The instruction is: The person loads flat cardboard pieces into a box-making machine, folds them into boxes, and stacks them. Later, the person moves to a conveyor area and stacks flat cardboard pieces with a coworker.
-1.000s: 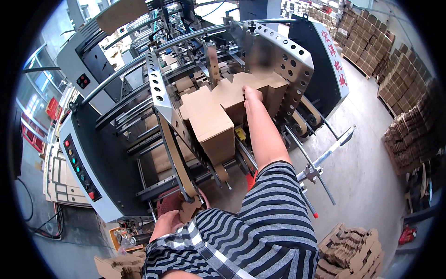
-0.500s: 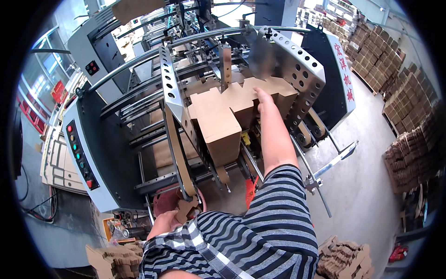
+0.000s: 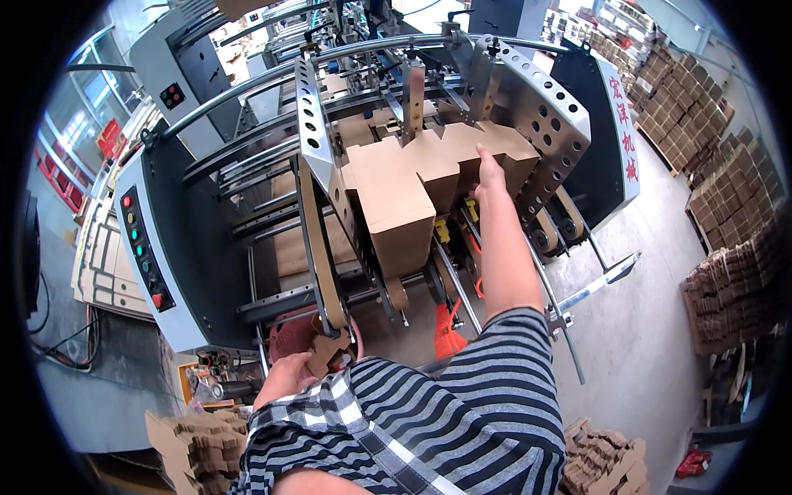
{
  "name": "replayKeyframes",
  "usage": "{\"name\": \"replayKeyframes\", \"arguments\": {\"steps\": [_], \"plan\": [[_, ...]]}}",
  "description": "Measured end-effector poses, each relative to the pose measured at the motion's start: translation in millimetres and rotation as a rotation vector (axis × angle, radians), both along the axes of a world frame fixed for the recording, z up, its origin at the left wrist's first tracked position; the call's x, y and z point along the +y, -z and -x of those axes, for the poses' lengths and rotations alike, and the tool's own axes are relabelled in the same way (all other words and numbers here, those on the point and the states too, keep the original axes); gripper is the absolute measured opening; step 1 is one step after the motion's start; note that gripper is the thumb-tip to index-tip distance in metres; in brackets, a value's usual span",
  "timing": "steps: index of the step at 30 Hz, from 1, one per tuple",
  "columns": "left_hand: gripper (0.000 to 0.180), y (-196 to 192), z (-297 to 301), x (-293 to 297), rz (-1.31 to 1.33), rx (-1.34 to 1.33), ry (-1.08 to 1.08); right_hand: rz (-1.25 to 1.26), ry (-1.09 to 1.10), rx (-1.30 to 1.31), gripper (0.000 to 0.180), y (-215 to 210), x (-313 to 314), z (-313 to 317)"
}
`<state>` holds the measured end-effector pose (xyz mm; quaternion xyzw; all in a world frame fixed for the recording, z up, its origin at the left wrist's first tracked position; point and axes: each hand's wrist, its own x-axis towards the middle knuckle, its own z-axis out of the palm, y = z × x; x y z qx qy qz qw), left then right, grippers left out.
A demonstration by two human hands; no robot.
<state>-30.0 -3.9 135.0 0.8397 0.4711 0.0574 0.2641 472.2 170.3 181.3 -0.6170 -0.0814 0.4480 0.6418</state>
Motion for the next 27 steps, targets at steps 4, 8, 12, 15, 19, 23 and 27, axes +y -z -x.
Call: {"name": "replayKeyframes", "arguments": {"steps": [4, 8, 12, 15, 19, 23, 27], "plan": [[0.047, 6, 7, -4, -0.019, -0.037, -0.012, -0.189, 0.069, -0.249, 0.081, 36, 1, 20], [0.045, -4, -3, 5, 0.053, 0.023, 0.08, -0.162, 0.128, -0.316, 0.081, 41, 11, 28], [0.048, 3, 8, -4, -0.009, 0.016, 0.053, -0.213, 0.156, -0.228, 0.076, 43, 22, 27], [0.05, 10, 19, -10, 0.046, 0.091, 0.01, -0.237, 0.184, -0.151, 0.075, 42, 32, 17], [0.047, 19, 20, -11, -0.022, 0.046, 0.035, -0.305, 0.071, -0.059, 0.073, 59, 50, -25], [0.049, 31, 16, -9, -0.048, 0.038, 0.039, -0.43, 0.048, 0.026, 0.061, 77, 43, -75], [0.046, 34, 34, -26, -0.059, 0.032, -0.053, -0.284, 0.22, -0.331, 0.044, -21, -4, 10]]}}
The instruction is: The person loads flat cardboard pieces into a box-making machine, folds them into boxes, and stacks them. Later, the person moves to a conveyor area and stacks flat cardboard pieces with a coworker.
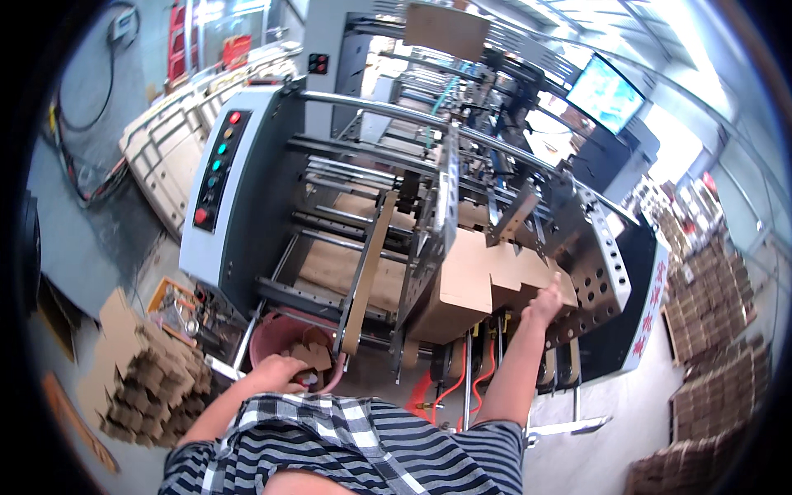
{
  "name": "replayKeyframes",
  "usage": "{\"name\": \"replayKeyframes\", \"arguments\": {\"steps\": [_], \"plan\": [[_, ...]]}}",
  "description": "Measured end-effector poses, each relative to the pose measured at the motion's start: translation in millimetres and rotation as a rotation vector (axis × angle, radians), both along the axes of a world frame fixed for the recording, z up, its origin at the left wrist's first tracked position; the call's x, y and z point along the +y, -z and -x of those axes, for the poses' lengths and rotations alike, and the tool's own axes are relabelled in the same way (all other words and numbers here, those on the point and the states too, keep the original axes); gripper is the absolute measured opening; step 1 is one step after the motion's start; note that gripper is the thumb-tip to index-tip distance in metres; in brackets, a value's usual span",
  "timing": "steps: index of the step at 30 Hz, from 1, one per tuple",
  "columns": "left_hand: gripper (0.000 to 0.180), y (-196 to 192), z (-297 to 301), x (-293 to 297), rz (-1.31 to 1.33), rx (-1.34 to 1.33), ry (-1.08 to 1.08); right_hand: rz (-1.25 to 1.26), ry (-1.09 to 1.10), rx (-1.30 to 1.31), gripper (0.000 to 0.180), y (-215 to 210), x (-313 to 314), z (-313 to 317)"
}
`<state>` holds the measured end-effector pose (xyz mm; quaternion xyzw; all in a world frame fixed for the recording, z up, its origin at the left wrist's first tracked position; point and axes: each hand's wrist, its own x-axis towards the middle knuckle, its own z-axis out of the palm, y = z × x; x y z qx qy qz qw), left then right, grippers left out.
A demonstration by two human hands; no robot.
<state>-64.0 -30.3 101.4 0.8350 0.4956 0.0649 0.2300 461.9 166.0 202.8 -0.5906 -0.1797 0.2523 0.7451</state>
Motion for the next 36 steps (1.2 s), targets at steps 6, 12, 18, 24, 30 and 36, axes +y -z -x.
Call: {"name": "replayKeyframes", "arguments": {"steps": [6, 12, 18, 24, 30, 36], "plan": [[0.038, -13, -9, 1, -0.04, -0.03, -0.022, -0.778, -0.377, -0.478, 0.03, -112, -90, 119], [0.037, 6, -11, -51, -0.192, -0.295, -0.2, -0.765, -1.664, -0.949, 0.042, -97, -114, 245], [0.029, 38, 0, -86, -0.101, -0.508, -0.305, -0.24, -2.026, -0.894, 0.045, -6, -130, 283], [0.025, 54, 19, -121, 0.109, -0.748, -0.363, 0.034, -2.193, -0.821, 0.048, 52, -165, 318], [0.025, 73, 63, -200, 0.295, -0.867, -0.482, 0.07, -2.286, -0.768, 0.049, 88, -221, 379], [0.02, 76, 114, -311, 0.243, -0.86, -0.843, 0.022, -2.438, -0.702, 0.05, 127, -297, 448]]}}
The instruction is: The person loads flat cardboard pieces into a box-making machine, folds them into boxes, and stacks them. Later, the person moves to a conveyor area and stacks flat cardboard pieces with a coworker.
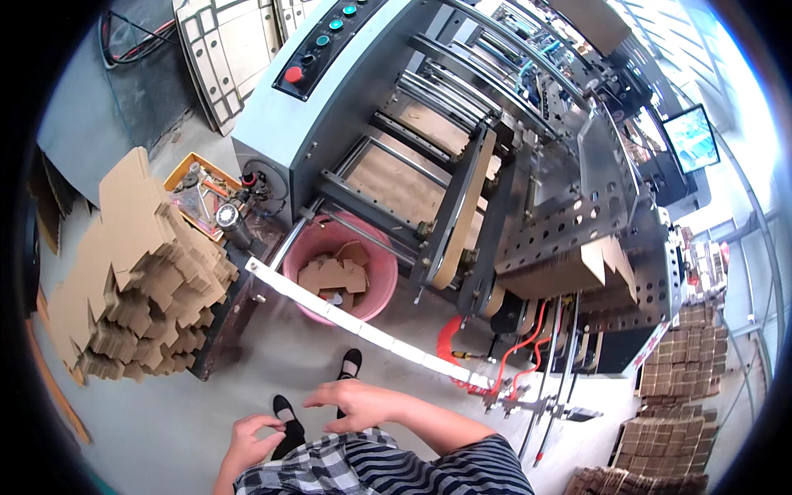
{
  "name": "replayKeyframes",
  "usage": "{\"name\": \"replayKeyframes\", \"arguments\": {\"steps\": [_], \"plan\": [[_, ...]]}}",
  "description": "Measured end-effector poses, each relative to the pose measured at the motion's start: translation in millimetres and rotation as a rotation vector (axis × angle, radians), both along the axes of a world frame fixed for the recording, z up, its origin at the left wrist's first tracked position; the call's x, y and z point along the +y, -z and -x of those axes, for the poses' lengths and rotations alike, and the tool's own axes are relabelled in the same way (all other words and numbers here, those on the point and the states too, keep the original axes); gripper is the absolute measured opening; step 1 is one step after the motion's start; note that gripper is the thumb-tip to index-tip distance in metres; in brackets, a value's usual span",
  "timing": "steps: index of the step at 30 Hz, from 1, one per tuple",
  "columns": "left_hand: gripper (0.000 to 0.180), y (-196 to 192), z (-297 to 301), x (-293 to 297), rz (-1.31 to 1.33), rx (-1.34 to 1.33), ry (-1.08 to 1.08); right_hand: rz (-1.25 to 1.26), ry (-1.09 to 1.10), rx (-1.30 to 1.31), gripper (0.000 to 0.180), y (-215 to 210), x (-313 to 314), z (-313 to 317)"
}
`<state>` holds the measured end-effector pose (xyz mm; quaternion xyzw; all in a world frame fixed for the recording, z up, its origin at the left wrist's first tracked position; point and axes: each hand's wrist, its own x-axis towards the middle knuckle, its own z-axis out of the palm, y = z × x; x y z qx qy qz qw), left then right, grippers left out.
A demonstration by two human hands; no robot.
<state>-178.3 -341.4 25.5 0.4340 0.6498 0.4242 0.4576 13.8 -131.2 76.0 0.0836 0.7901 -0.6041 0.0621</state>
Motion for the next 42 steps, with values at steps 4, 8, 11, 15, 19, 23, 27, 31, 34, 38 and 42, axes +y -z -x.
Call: {"name": "replayKeyframes", "arguments": {"steps": [4, 8, 11, 15, 19, 23, 27, 31, 34, 38, 42], "plan": [[0.018, 13, 31, -72, 0.047, -0.012, -0.261, 0.029, -0.007, 0.042, 0.052, -5, -43, 36], [0.011, 11, 55, -112, -0.056, -0.117, -0.505, -0.023, -0.016, 0.06, 0.05, -16, -66, 47], [0.01, -11, 71, -133, -0.127, -0.053, -0.617, -0.065, 0.014, 0.088, 0.047, -34, -68, 59], [0.014, -54, 97, -163, -0.258, 0.377, -0.707, -0.275, 0.156, 0.156, 0.043, -86, -57, 91], [0.022, -132, 120, -154, -0.55, 0.782, -0.779, -0.172, 0.532, 0.27, 0.032, -115, -33, 121], [0.026, -165, 147, -174, -0.663, 1.111, -1.086, -0.052, 0.632, 0.44, 0.032, -143, -4, 186], [0.037, -183, 188, -171, -0.405, 0.914, -1.399, -0.346, 0.686, 0.319, 0.052, -142, 44, 264], [0.06, -129, 270, -148, -0.227, 0.749, -1.358, -0.441, 0.691, 0.075, 0.053, -71, 123, 333], [0.066, -98, 313, -124, -0.032, 0.609, -1.382, -0.296, 0.709, -0.089, 0.046, -50, 132, 362], [0.063, -82, 344, -100, 0.034, 0.257, -1.459, 0.099, 0.668, -0.31, 0.058, -46, 130, 374], [0.057, -101, 340, -88, -0.147, -0.242, -1.206, 0.154, 0.586, -0.31, 0.054, -51, 114, 372]]}}
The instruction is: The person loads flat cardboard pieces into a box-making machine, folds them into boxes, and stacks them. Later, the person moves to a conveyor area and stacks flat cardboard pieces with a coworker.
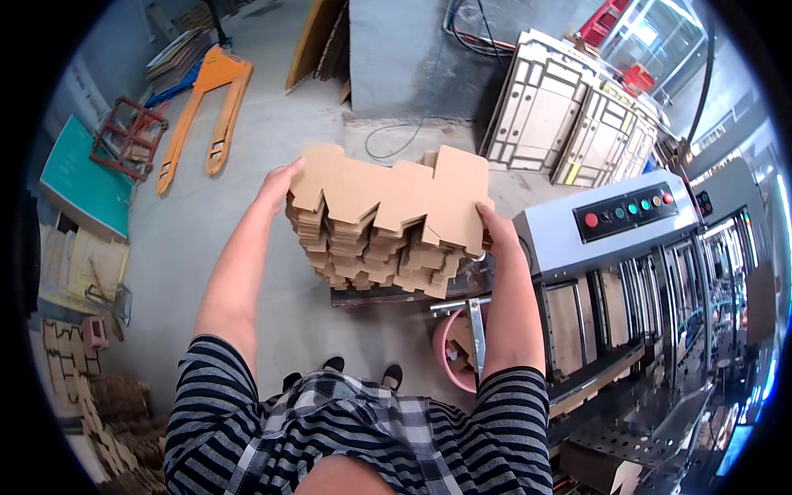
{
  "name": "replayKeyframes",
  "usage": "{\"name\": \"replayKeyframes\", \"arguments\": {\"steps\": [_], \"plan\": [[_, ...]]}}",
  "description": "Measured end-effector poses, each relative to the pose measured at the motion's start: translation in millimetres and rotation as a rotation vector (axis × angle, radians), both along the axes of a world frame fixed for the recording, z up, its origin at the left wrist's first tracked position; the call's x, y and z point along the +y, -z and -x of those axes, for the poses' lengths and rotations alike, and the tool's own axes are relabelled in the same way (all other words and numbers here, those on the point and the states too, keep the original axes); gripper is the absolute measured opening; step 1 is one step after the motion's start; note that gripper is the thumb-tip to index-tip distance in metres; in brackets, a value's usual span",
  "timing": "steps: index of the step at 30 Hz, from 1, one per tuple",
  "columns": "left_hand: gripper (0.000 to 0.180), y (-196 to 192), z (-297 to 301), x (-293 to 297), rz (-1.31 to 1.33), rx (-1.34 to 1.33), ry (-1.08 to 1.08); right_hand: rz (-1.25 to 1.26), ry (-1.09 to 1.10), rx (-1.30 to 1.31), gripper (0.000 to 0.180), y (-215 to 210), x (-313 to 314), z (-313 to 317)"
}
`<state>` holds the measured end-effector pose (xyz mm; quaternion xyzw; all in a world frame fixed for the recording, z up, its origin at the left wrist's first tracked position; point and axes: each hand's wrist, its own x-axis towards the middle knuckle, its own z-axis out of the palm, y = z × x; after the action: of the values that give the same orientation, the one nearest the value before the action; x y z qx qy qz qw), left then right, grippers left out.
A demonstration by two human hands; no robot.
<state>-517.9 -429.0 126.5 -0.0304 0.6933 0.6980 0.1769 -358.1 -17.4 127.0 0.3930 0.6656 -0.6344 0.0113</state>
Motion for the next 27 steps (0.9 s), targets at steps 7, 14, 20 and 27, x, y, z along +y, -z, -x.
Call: {"name": "replayKeyframes", "arguments": {"steps": [7, 14, 20, 27], "plan": [[0.045, 19, 10, 8, -0.016, -0.008, -0.068, 0.046, 0.078, 0.079, 0.059, 7, 5, 13], [0.045, 21, 6, 4, -0.085, 0.023, -0.041, -0.047, 0.076, 0.226, 0.061, -36, -11, 9], [0.052, 15, -4, 1, -0.107, 0.103, -0.14, 0.102, 0.065, 0.51, 0.052, -42, -11, 5], [0.058, 13, 14, 3, -0.067, 0.094, -0.111, 0.078, 0.074, 0.488, 0.051, -26, -5, 10]]}}
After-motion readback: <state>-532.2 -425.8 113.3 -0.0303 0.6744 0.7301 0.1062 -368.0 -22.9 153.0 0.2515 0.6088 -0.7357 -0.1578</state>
